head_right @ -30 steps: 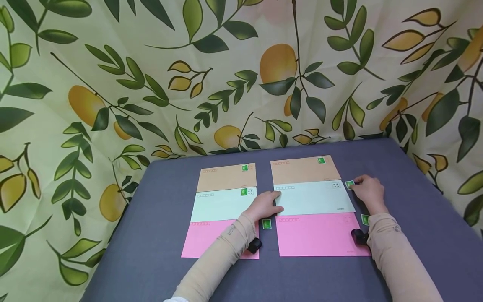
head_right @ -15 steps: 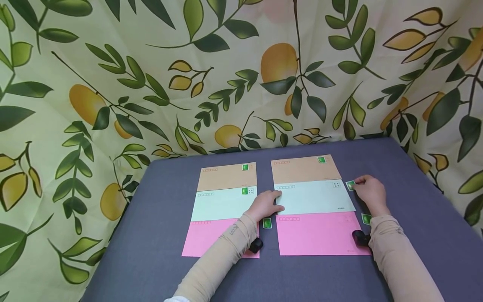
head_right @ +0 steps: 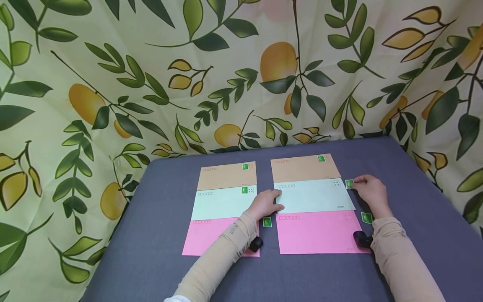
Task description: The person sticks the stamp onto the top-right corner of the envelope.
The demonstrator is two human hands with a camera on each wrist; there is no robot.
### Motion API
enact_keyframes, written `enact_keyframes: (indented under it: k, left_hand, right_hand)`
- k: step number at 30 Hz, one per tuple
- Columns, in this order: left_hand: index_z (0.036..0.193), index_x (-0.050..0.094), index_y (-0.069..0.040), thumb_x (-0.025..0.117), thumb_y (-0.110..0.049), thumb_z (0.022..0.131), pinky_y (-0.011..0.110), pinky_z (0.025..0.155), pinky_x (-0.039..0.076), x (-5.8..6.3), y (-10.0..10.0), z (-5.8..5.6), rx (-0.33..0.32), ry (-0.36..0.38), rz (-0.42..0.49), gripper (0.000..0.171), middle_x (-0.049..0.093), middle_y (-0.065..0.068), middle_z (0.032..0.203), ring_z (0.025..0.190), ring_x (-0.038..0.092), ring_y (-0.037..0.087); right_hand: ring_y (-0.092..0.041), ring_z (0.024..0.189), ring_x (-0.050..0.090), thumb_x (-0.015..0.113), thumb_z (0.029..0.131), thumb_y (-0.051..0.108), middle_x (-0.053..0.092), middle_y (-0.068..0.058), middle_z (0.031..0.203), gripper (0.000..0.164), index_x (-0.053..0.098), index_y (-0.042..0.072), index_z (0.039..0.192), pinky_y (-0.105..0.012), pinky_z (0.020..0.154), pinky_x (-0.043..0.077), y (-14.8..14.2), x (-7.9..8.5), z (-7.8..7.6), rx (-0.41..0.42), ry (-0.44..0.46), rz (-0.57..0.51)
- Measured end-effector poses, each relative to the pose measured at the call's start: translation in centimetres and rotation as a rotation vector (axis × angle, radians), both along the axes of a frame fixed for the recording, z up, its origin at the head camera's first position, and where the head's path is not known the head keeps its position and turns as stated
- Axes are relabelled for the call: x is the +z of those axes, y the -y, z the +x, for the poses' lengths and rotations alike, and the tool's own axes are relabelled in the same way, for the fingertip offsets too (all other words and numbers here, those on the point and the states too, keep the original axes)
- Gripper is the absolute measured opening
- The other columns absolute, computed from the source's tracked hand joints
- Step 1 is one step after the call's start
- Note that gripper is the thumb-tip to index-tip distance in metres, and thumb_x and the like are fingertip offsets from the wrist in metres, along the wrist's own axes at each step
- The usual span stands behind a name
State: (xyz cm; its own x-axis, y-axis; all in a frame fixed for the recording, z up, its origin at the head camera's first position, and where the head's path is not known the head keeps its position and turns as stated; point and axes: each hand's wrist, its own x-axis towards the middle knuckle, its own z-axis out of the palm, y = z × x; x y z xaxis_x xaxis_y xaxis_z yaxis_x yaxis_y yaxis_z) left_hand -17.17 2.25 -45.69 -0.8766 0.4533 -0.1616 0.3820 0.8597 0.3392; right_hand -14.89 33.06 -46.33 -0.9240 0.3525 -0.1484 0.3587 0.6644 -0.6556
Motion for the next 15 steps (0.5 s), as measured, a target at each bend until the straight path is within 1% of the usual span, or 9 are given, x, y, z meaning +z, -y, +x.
enact_keyframes:
  k: [4,5,7,10,12,15]
  left_hand:
    - [0.132,0.053,-0.019,0.065,-0.036,0.086,0.027,0.091,0.046,0.0,0.0,0.0,-0.003,0.003,0.000,0.051,0.063,0.003,0.122,0.108,0.060,0.019]
    - [0.132,0.053,-0.019,0.065,-0.036,0.086,0.027,0.091,0.046,0.1,0.0,0.0,-0.004,0.004,0.000,0.051,0.063,0.003,0.122,0.108,0.060,0.019]
    - [0.132,0.053,-0.019,0.065,-0.036,0.086,0.027,0.092,0.046,0.1,0.0,0.0,-0.004,0.005,-0.002,0.051,0.063,0.003,0.122,0.109,0.060,0.019]
    - [0.132,0.053,-0.019,0.065,-0.036,0.085,0.027,0.091,0.046,0.1,0.1,0.0,-0.005,0.002,-0.002,0.051,0.063,0.003,0.122,0.108,0.061,0.019]
    - [0.132,0.053,-0.020,0.065,-0.036,0.086,0.027,0.091,0.047,0.1,0.0,-0.1,-0.004,0.003,-0.003,0.051,0.063,0.002,0.122,0.108,0.061,0.019]
    - [0.132,0.053,-0.020,0.065,-0.037,0.086,0.027,0.091,0.047,0.0,0.0,-0.2,-0.002,0.004,-0.003,0.051,0.063,0.002,0.122,0.108,0.061,0.018]
  right_hand:
    - [-0.039,0.096,0.044,0.051,0.093,0.029,0.047,-0.031,0.116,0.047,0.048,-0.009,0.121,-0.034,0.066,0.034,0.3,0.6,-0.2,-0.009,0.012,-0.053]
    - [-0.037,0.094,0.046,0.052,0.093,0.030,0.049,-0.029,0.113,0.047,0.048,-0.007,0.121,-0.035,0.064,0.036,0.5,0.7,-0.3,-0.019,0.009,-0.053]
    - [-0.035,0.091,0.047,0.054,0.092,0.032,0.050,-0.027,0.108,0.049,0.046,-0.007,0.120,-0.035,0.064,0.037,0.8,0.9,-0.5,-0.016,-0.006,-0.071]
    - [-0.030,0.084,0.050,0.059,0.089,0.030,0.053,-0.023,0.101,0.047,0.046,-0.006,0.117,-0.034,0.060,0.040,1.4,0.9,-1.0,-0.011,-0.021,-0.064]
    - [-0.030,0.085,0.050,0.061,0.087,0.029,0.052,-0.024,0.101,0.049,0.045,-0.007,0.116,-0.034,0.062,0.040,1.8,0.9,-1.3,0.021,-0.024,-0.071]
    - [-0.031,0.085,0.051,0.063,0.085,0.027,0.052,-0.024,0.100,0.048,0.044,-0.007,0.113,-0.032,0.062,0.039,2.3,0.8,-1.8,0.060,-0.004,-0.066]
